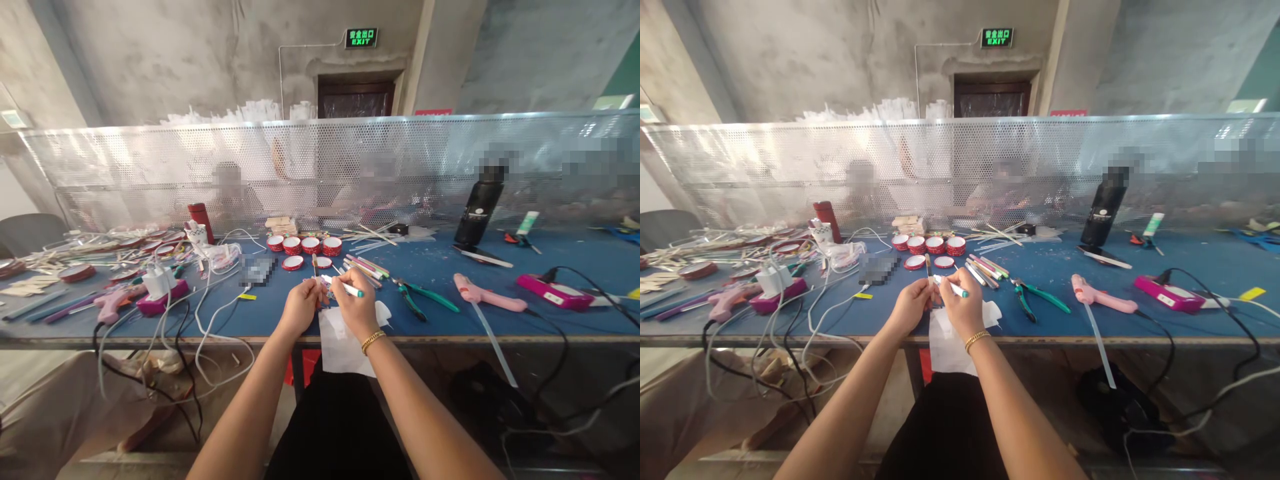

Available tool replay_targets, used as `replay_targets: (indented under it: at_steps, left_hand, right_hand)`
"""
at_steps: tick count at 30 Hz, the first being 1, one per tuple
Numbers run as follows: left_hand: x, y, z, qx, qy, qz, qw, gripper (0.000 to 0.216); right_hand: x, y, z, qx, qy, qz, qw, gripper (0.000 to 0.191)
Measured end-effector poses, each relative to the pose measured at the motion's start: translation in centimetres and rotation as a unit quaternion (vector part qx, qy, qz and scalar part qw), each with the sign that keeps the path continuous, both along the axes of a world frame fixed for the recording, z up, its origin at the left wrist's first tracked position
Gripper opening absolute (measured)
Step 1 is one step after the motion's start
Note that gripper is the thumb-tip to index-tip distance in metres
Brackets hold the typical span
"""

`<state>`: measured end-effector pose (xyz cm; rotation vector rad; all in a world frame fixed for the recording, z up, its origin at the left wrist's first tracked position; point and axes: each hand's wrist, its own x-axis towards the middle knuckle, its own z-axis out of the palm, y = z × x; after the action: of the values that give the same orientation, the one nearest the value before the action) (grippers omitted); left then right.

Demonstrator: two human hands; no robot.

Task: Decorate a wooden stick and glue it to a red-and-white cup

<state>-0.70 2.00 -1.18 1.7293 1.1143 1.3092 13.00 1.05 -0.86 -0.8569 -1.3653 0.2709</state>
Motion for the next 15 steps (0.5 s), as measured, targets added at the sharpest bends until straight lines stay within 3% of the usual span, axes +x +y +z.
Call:
replay_targets:
  at_steps: [6,12,15]
  left_hand:
    - [-0.12,0.1,-0.14,0.028,0.017,-0.006,0.999,0.028]
    - [-0.03,0.04,-0.06,0.007,0.003,-0.002,1.0,0.022]
    - [-0.04,-0.01,-0.05,0.011,0.007,-0.001,1.0,0.022]
  right_hand:
    - [-0.06,-0.09,-0.05,-0.018,0.001,0.043,0.999,0.019]
    - [-0.01,0.17,-0.2,0.0,0.002,0.002,1.0,0.022]
    - [0.06,0.16,-0.16,-0.001,0.002,0.015,1.0,0.022]
